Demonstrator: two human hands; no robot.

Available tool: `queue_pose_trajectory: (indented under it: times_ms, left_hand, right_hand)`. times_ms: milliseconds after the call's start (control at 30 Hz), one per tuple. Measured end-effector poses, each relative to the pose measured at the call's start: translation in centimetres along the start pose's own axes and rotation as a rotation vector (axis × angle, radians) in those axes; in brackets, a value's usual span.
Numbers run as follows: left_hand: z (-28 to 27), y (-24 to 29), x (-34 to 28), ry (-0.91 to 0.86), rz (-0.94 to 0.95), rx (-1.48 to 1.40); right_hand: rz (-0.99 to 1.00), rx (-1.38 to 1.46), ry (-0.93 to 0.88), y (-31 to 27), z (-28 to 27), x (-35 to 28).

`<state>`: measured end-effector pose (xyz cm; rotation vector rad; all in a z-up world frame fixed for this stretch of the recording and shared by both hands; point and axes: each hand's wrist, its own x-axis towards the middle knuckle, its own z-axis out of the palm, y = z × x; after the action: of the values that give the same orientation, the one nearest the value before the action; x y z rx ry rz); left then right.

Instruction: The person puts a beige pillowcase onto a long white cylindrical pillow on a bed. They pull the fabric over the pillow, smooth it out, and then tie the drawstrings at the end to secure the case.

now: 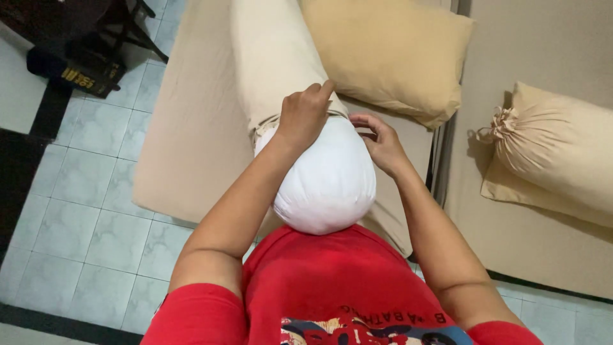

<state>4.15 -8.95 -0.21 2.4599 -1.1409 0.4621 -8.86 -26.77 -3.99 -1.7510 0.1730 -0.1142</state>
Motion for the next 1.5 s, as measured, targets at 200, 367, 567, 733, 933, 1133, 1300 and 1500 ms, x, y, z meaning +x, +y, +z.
queue_pose_trajectory:
  times_ms: [200,367,567,733,933,1133,1300,1500]
  left_hand:
    - [-1.4,0.1,0.3,-0.193,-0.041,-0.172]
    - [-3.9,-2.5,-0.1,-0.441,-0.52,-0.762]
    - [-3.7,-4.5,-3.0,-0.487,-0.464,-1.064]
    - [-2.3,-6.6,-8.6,-0.231,-0.363,-0.73]
    - [0.2,-7.5,-12.3,-0.171,-0.404,-0.265]
    - [-3.8,-4.8,-10.4,-0.046,-0.51,-0.531]
    - [-9.1,-0.7,-9.9,-0.131,-0.378,-0.711]
    - [-2.6,-4.2,-15.9,-0.004,-0.308,-0.557]
  right_hand:
    - [-0.158,-0.027,0.065,-1.9,1.2,2.7]
    - [-0.182,-0.04,-0.056,-1.4,2.5,4.0]
    - [0.159,0.308,-0.121,-0.4,3.2,6.6]
    - [0.105,0.352,-0.365,-1.8,3.0,6.4]
    - [0.004,-0.062,-0.206,-2.3,5.1,6.1]
    - [-0.229,-0.43,-0.129,-0.7,3.5,6.6]
    - [-0.227,-0.272,-0.26,-4.8,2.5,4.0]
    - [-0.067,-0.107,-0.196,-3.1,2.1,-0.3]
